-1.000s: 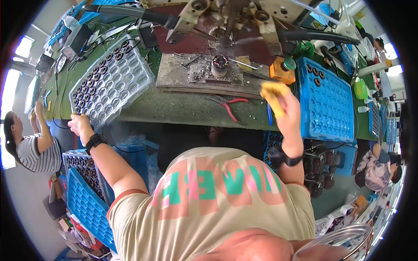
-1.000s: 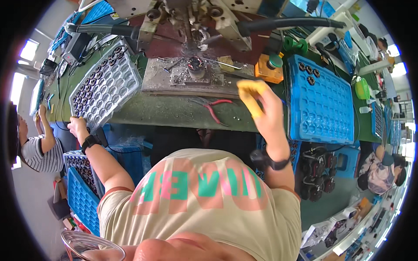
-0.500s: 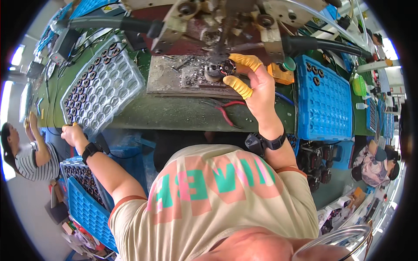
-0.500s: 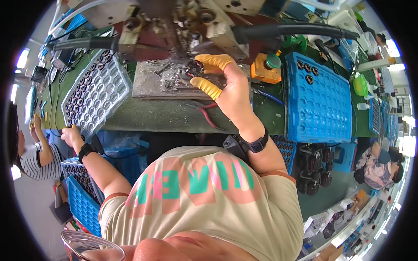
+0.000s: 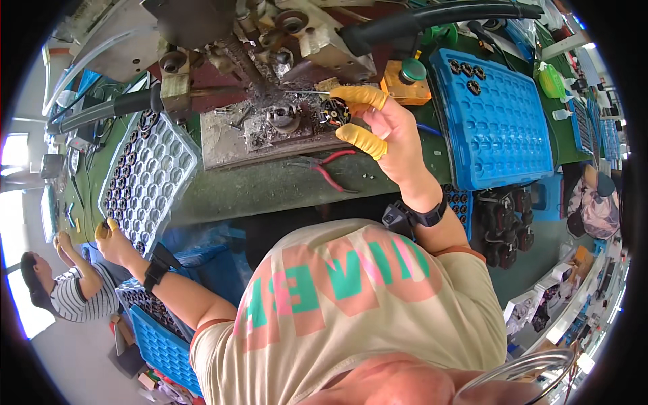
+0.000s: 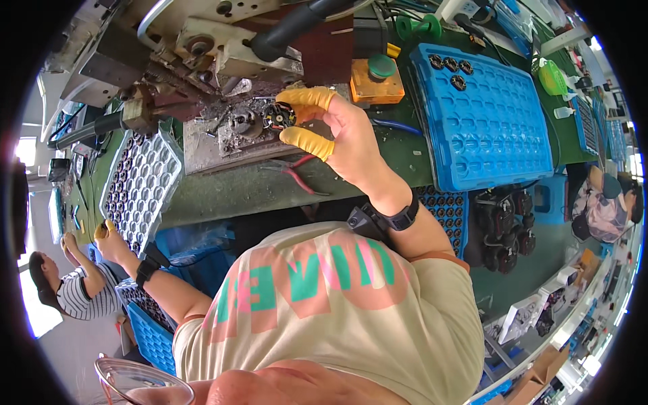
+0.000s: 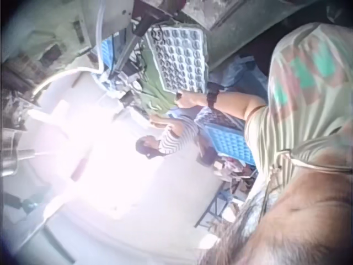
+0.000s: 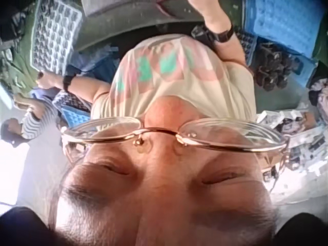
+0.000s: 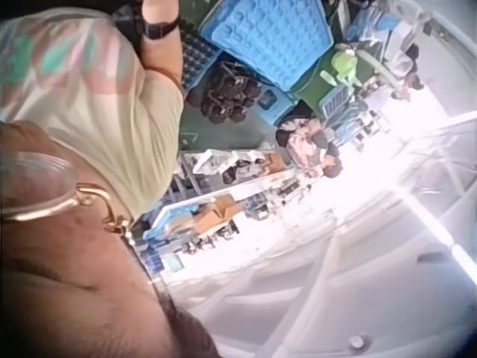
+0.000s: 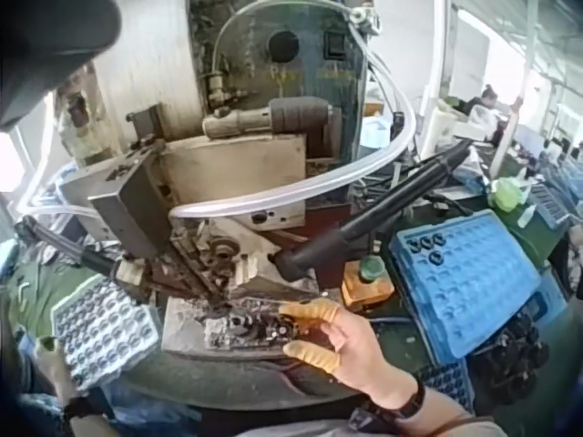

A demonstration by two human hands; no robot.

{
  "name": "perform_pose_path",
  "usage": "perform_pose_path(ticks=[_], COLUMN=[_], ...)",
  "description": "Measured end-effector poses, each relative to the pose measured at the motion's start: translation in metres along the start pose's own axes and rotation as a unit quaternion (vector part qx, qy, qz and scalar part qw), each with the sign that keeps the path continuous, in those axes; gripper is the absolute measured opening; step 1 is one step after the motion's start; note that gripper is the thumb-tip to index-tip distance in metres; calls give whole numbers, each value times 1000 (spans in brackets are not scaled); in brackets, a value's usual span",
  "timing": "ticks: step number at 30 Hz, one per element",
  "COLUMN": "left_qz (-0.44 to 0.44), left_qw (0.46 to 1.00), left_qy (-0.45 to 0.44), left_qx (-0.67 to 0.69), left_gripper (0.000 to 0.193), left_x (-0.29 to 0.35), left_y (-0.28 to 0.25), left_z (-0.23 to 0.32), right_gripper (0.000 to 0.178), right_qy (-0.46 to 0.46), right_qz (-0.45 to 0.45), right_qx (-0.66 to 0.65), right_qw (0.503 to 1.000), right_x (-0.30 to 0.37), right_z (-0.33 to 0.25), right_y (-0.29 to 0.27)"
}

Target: Assembling small electronic components using an automated press machine and manual hand tools.

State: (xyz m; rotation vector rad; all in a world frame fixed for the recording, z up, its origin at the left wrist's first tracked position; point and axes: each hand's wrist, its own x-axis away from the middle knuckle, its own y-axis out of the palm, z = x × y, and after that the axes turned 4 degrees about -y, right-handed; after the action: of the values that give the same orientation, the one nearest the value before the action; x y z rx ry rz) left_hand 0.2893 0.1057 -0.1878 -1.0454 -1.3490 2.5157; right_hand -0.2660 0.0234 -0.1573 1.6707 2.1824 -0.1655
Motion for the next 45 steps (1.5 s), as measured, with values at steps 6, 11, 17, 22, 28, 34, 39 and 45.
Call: perform_pose_path(ticks=[6, 11, 17, 22, 28, 34, 39, 45], left_qz=[-198, -373, -285, -356, -349, -324, -365, -371], left_qw=[907, 776, 727, 709, 723, 733, 713, 712], left_qy=[117, 205, 317, 279, 343, 353, 331, 313], left_qx=[354, 465, 539, 541, 489, 483, 499, 508], left_gripper=[32, 35, 47, 51, 53, 53, 57, 64], left_x=[65, 165, 198, 209, 198, 205, 201, 196], left_y=[0, -44, -48, -32, -40, -37, -40, -44], left_z=[109, 240, 285, 285, 290, 288, 288, 274], right_gripper=[47, 44, 45, 46, 44, 37, 38, 37], right_qy=[16, 5, -18, -15, -72, -168, -172, -147], right_qz=[6, 43, 114, 135, 159, 188, 163, 153], right_qx=[-8, -10, 76, 97, 190, 499, 551, 595], right_qw=[1000, 999, 990, 986, 966, 829, 800, 775], right_x=[6, 18, 36, 41, 35, 16, 8, 12], right_z=[4, 6, -4, -3, 8, 2, 11, 21], right_y=[3, -2, -19, -23, -31, -46, -57, -55])
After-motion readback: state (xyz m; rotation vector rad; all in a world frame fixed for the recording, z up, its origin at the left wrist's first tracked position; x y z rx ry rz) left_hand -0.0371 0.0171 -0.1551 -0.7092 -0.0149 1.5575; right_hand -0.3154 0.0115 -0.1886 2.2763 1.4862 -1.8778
